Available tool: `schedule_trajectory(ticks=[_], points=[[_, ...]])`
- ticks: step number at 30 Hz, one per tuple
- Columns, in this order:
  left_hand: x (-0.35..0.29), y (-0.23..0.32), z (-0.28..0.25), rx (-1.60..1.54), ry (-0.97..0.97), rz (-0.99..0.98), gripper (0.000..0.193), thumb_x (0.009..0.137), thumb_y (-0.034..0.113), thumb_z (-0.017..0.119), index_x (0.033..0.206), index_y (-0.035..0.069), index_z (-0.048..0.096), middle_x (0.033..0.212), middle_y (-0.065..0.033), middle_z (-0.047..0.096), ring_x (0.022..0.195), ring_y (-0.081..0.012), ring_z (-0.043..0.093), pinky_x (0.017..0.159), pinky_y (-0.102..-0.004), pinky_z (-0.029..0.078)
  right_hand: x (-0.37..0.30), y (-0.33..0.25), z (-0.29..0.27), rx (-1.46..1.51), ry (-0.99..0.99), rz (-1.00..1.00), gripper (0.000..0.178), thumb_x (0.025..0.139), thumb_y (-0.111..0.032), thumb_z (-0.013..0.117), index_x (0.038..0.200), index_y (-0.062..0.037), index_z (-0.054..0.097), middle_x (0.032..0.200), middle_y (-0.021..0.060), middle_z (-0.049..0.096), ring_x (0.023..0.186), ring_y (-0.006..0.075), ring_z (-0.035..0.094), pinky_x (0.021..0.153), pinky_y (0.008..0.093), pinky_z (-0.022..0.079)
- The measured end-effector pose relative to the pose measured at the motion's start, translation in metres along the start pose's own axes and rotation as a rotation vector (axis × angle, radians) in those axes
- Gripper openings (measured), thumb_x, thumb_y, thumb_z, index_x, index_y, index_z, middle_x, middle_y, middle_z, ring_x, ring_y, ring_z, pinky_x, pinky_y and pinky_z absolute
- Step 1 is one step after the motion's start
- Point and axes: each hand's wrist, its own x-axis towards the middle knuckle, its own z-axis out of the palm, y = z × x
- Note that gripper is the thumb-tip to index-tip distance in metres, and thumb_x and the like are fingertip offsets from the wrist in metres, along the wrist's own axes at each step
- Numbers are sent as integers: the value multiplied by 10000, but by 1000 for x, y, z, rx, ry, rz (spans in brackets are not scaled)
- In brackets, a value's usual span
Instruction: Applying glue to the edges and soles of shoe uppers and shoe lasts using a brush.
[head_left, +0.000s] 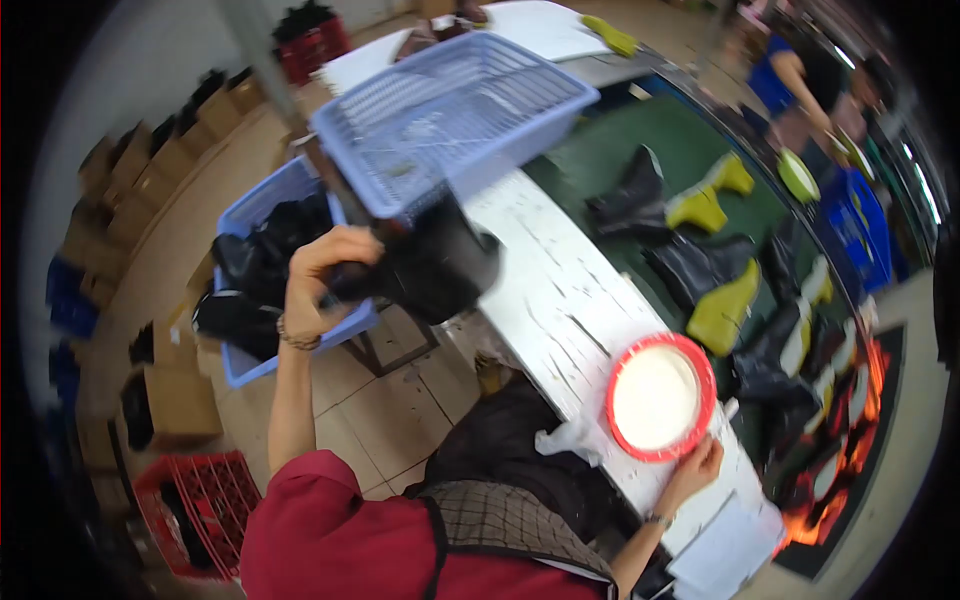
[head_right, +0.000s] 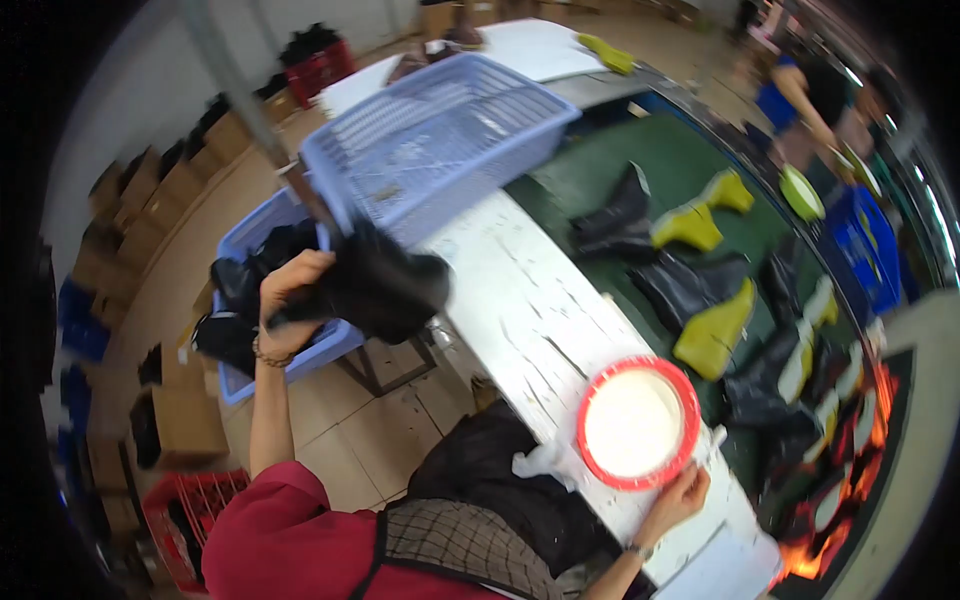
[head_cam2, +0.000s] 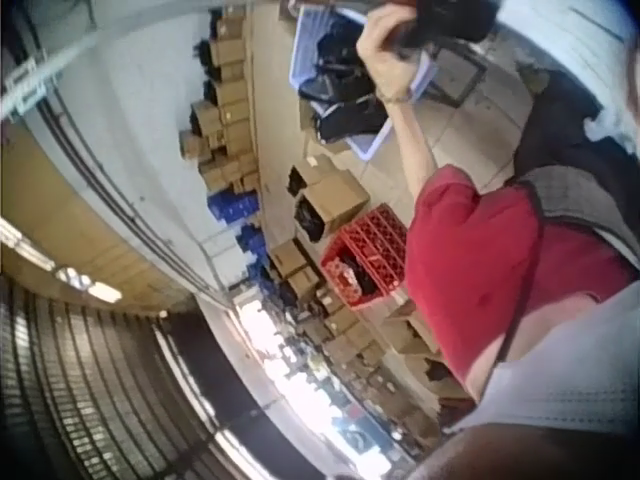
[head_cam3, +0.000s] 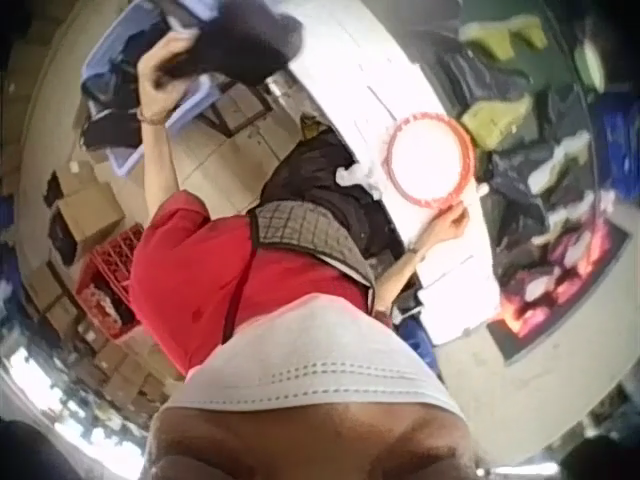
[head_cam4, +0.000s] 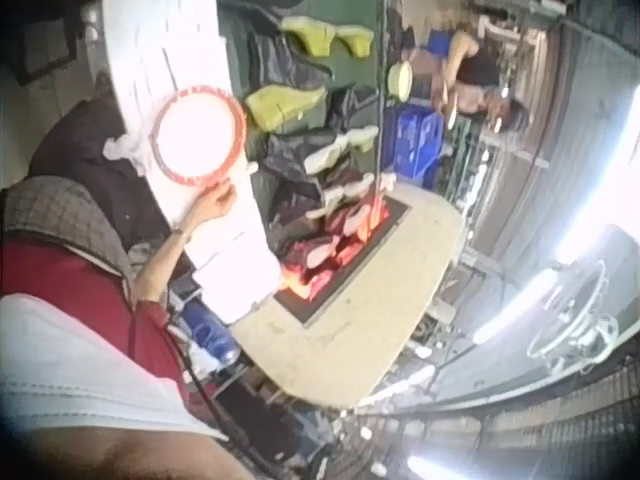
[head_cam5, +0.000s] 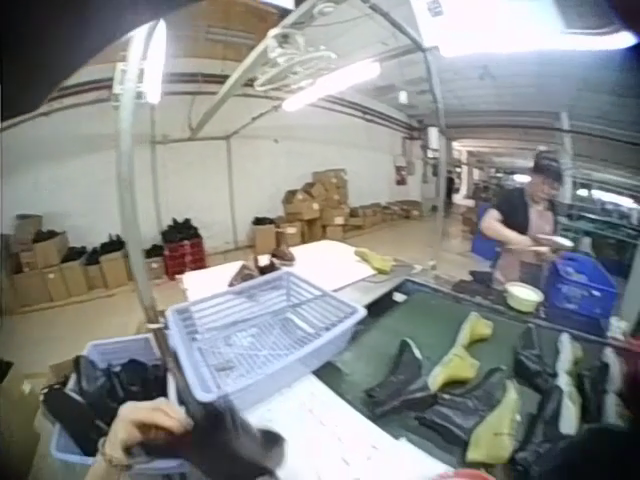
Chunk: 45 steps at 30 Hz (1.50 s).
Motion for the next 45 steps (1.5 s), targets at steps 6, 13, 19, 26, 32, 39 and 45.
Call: schedule_trajectory(ticks=[6, 13, 19, 26, 32, 39, 45], points=[[84, -71, 144, 103, -594, 157, 538, 719, -202, 577, 1021, 175, 812, 1581, -179, 399, 1440, -378, 425, 1199, -417, 352, -4, -7, -4, 154, 20, 187, 229, 1055, -181, 594, 1075, 36, 665, 790, 0, 570, 715, 48, 472, 621, 221, 392], [129, -103, 184, 236, -861, -96, 525, 812, -121, 431, 1090, 140, 792, 1609, -271, 349, 1513, -364, 335, 1225, -356, 275, -1, -71, -40, -121, -53, -258, 172, 959, -83, 693, 1098, 4, 746, 796, 4, 615, 645, 94, 542, 564, 254, 418], [109, -111, 200, 324, -645, -60, 666, 834, -13, 702, 1447, 131, 484, 1393, -174, 552, 1207, -287, 588, 977, -359, 510, 2, -129, -29, -548, -259, -320, 106, 864, -133, 773, 961, -90, 780, 808, 44, 660, 631, 198, 620, 586, 303, 478], [116, -120, 219, -196, -823, -248, 723, 874, -86, 585, 1542, 123, 406, 1374, -166, 598, 1231, -226, 591, 1073, -342, 453, -10, -151, -34, -725, -360, -352, 115, 840, -158, 790, 930, -86, 775, 788, 61, 665, 662, 247, 656, 584, 348, 488], [88, -98, 259, 346, -457, -139, 981, 743, 362, 851, 1551, 76, 374, 1387, -299, 575, 1239, -451, 597, 1025, -483, 494, -24, -145, -42, -413, -323, -89, 184, 873, -176, 783, 1019, -65, 765, 785, 98, 666, 648, 234, 651, 590, 340, 492], [120, -27, 226, -145, -687, -458, 389, 800, 81, 750, 1161, -53, 700, 966, -133, 769, 894, -210, 732, 829, -332, 571, -24, -111, -55, -341, -322, -56, 143, 877, -108, 772, 1005, -43, 778, 784, 88, 667, 629, 166, 606, 562, 296, 462], [105, 51, 228, -309, -1164, -388, 407, 841, 149, 802, 1174, -59, 697, 1012, -96, 758, 924, -138, 669, 875, -307, 539, 17, -171, -2, 70, -262, -352, 145, 839, -108, 810, 976, -66, 792, 847, 25, 692, 677, 124, 599, 587, 310, 422]])
